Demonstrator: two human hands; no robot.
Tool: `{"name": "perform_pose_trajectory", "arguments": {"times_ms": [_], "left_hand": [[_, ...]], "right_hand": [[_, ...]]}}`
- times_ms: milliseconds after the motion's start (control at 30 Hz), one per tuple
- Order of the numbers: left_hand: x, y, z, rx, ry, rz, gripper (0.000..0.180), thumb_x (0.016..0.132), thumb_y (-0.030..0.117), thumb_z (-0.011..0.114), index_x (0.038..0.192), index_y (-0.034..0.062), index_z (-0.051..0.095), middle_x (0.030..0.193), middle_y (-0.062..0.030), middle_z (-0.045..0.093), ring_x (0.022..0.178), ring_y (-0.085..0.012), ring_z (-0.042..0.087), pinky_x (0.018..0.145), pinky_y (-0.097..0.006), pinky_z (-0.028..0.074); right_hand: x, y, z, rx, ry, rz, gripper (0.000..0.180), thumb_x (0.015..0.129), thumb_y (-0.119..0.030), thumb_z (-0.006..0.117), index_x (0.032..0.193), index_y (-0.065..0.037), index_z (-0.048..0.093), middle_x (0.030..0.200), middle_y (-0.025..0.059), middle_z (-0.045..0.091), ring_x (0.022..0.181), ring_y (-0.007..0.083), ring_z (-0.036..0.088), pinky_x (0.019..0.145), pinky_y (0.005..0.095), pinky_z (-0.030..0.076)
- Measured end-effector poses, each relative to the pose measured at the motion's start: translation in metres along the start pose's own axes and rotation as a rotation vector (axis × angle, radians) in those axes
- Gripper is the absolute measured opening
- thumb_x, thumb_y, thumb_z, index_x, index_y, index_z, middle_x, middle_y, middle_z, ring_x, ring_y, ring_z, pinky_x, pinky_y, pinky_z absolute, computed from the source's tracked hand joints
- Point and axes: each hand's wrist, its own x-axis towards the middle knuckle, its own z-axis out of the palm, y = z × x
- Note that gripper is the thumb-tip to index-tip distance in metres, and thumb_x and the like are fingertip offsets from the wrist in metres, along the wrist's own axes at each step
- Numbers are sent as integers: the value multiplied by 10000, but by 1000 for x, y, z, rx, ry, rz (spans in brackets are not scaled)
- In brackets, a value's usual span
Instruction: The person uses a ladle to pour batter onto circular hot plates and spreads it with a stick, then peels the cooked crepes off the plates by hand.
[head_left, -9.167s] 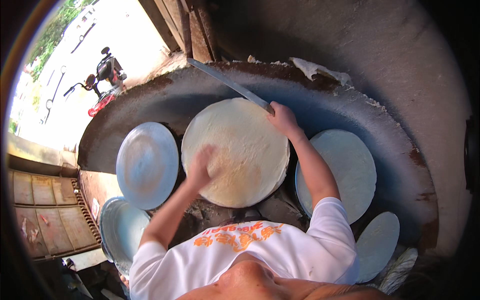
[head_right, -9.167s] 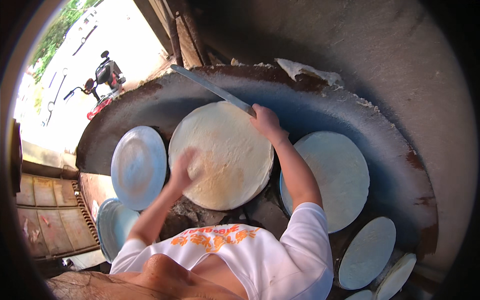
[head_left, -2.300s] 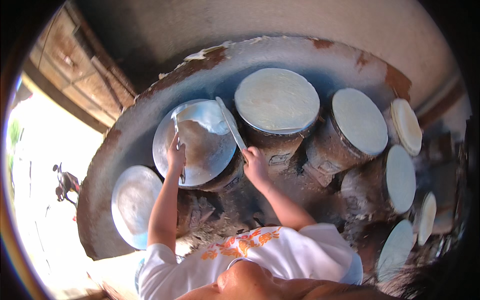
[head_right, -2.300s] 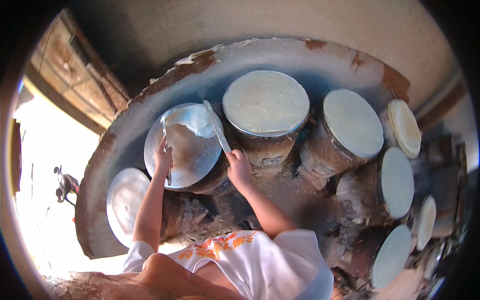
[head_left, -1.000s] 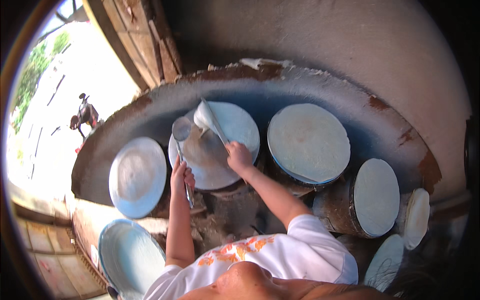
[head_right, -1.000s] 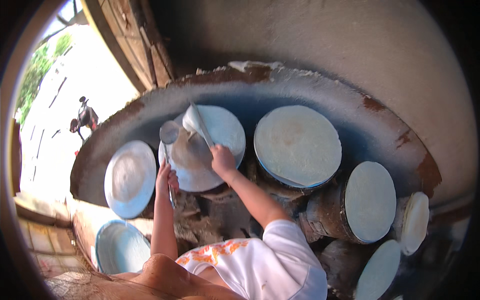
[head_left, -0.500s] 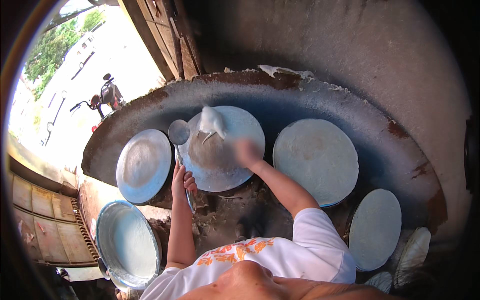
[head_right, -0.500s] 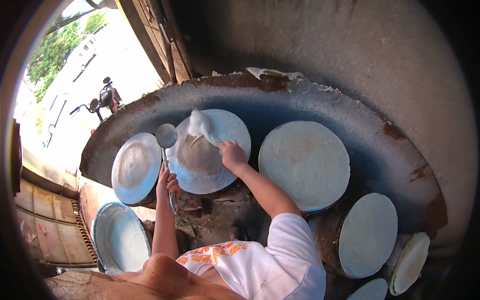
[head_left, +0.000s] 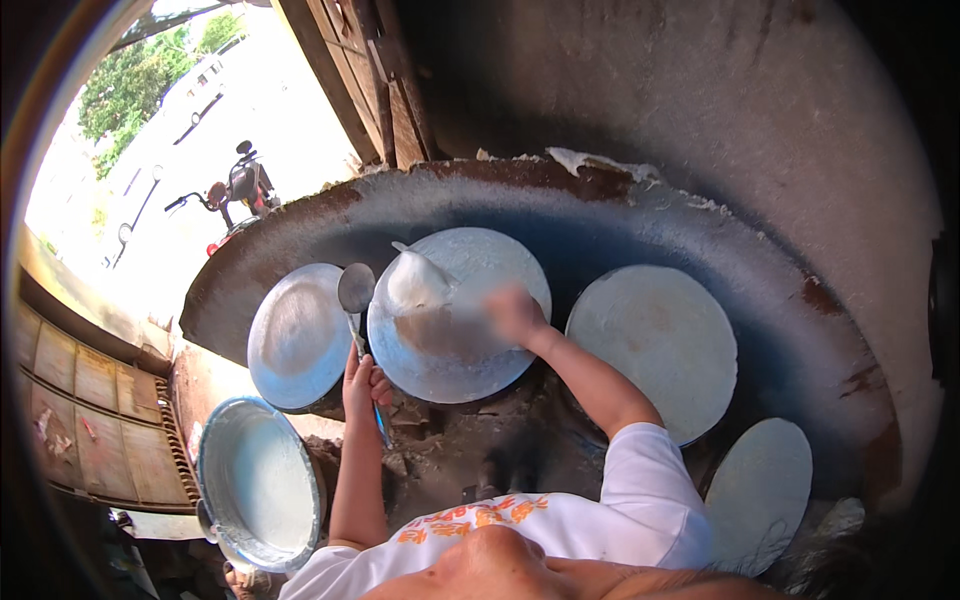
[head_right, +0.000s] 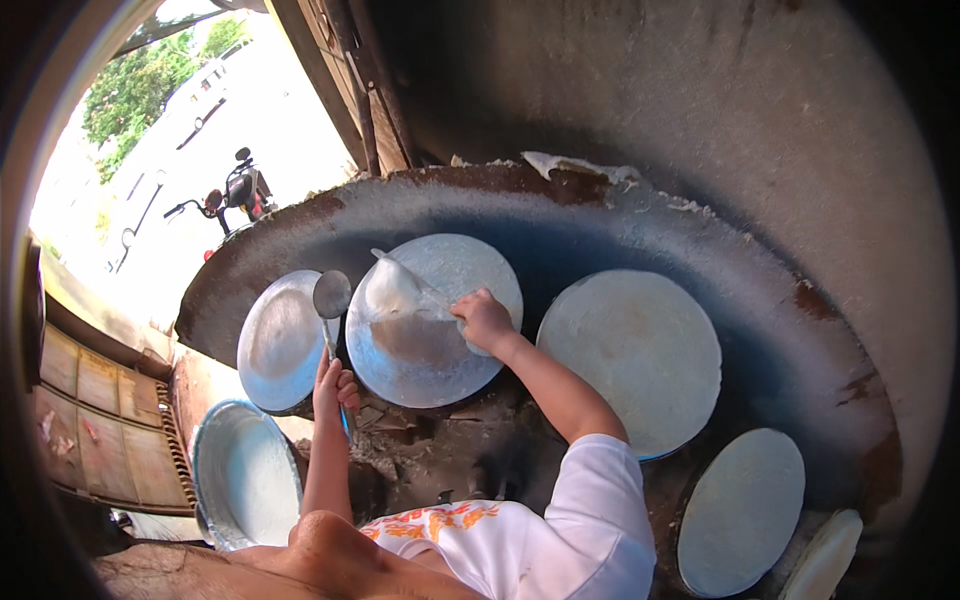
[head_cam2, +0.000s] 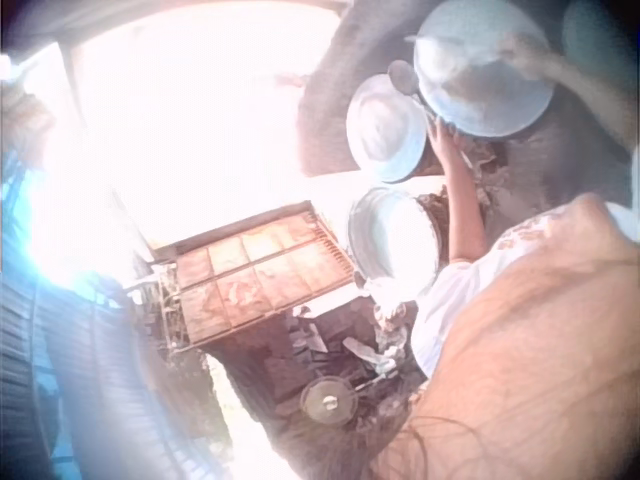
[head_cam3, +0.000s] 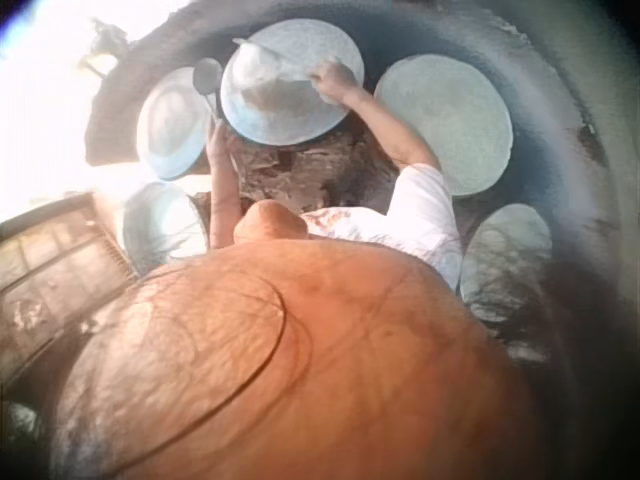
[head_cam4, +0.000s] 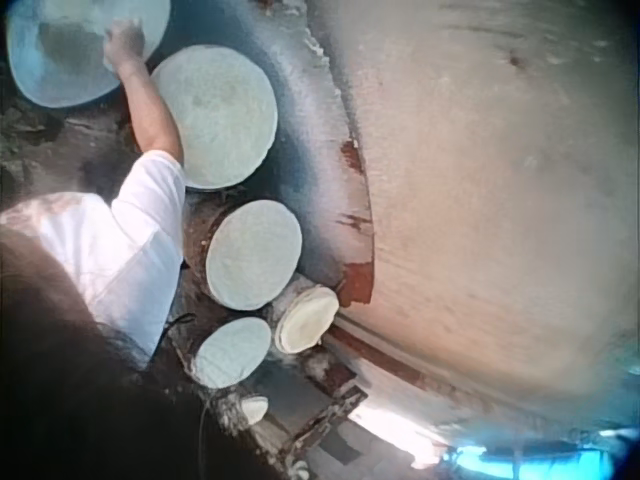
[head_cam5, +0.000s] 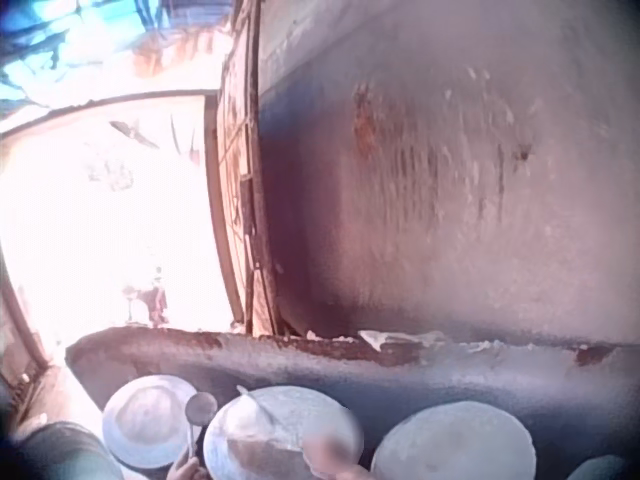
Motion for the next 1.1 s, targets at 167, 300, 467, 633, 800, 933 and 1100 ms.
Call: {"name": "perform_pose_trajectory", "arguments": {"times_ms": [167,300,467,633,800,933,1100], "left_hand": [[-13,3,5,54,75,-52,505,971,141,443,1432,282,292,597,37,288,409,-56,264,367,-212,239],[-7,7,23,133,132,8,526,972,148,439,1447,267,247,580,36,280,401,-61,263,358,-211,233],[-17,12,17,116,93,25,508,971,155,446,1434,285,282,603,37,292,404,-51,257,357,-207,235],[-44,17,-5,239,62,20,518,960,146,468,1435,256,293,583,33,317,396,-59,288,350,-218,271],[-41,-2,-18,383,134,17,541,951,126,482,1444,224,282,555,21,326,387,-93,320,355,-258,296],[-73,0,-8,444,137,-87,552,950,132,490,1444,260,278,554,29,302,398,-79,306,364,-250,290],[-76,-28,-1,622,-13,-41,554,940,125,495,1447,132,273,521,33,371,355,-77,358,333,-247,339]], "right_hand": [[-59,26,-5,139,61,-10,292,668,-8,563,904,-111,702,936,44,656,933,309,552,856,385,464],[-10,26,3,36,38,-2,281,677,-17,572,898,-120,710,909,48,663,928,292,562,828,377,470],[-4,-12,38,156,-172,-190,268,689,-42,603,922,-116,714,912,68,666,885,270,595,818,374,468],[-39,25,-21,370,-207,-151,322,637,-29,615,940,-87,706,916,98,664,898,271,611,805,359,475],[-6,20,-2,428,-220,-189,400,583,-33,606,975,-37,685,941,113,671,854,208,638,745,302,487],[-60,51,-58,480,-390,-66,405,574,-33,605,971,-33,683,916,100,669,825,179,625,720,288,480],[-59,34,-25,479,-124,17,424,565,-30,612,982,-57,686,935,94,662,851,204,616,738,309,480]]}}
